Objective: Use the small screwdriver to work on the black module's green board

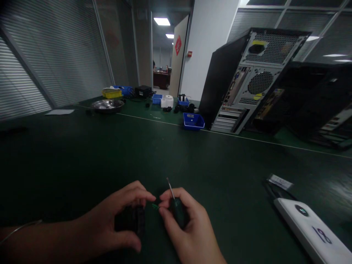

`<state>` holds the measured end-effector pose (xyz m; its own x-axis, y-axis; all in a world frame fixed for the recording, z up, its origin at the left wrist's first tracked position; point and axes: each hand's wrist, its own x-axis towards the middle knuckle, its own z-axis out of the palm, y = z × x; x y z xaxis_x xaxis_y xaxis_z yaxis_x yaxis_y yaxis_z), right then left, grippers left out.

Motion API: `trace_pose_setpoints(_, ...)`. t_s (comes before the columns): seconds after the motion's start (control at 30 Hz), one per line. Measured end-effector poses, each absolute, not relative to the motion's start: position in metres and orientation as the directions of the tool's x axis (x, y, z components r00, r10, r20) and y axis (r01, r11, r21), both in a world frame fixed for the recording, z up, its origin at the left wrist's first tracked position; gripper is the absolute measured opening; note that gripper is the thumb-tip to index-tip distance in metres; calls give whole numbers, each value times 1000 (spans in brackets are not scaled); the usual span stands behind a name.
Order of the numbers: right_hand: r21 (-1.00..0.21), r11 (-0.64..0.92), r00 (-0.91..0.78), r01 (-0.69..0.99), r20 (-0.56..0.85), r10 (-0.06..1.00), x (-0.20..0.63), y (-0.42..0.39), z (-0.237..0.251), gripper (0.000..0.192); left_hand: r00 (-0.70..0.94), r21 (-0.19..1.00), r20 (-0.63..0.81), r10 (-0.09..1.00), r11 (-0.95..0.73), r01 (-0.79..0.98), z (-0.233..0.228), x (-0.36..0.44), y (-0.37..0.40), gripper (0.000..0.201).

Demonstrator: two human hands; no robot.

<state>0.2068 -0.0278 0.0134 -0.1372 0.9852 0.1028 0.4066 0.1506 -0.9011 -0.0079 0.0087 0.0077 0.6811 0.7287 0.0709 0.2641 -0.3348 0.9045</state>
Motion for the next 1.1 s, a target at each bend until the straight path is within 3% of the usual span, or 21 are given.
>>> trace_pose_setpoints(0.13, -898, 179, -163, 403, 122, 979, 206, -33, 14, 11, 655, 920, 42, 754, -284, 269, 5, -9, 12, 21)
trace_pose_setpoints(0.3, -735, 490, -255, 468, 418, 872, 207, -41, 12, 22, 657, 938, 36, 753, -253, 239, 4, -7, 11, 17)
trace_pose_setpoints(0.37, -672, 575, -330, 467, 471, 818, 207, -43, 11, 26, 653, 932, 21, 757, -250, 261, 5, -6, 10, 18)
trace_pose_setpoints(0.7, -569, 615, -463, 545, 408, 787, 206, -43, -2, 21, 646, 938, 30, 763, -245, 245, 6, 0, 5, 20)
trace_pose_setpoints(0.9, -431, 727, -587, 534, 429, 686, 208, -40, -6, 20, 634, 940, 30, 773, -237, 244, 3, 1, 4, 18)
trace_pose_setpoints(1.1, -468, 738, -627, 486, 402, 668, 211, -39, -2, 28, 613, 952, -8, 790, -183, 247, 8, 1, 4, 14)
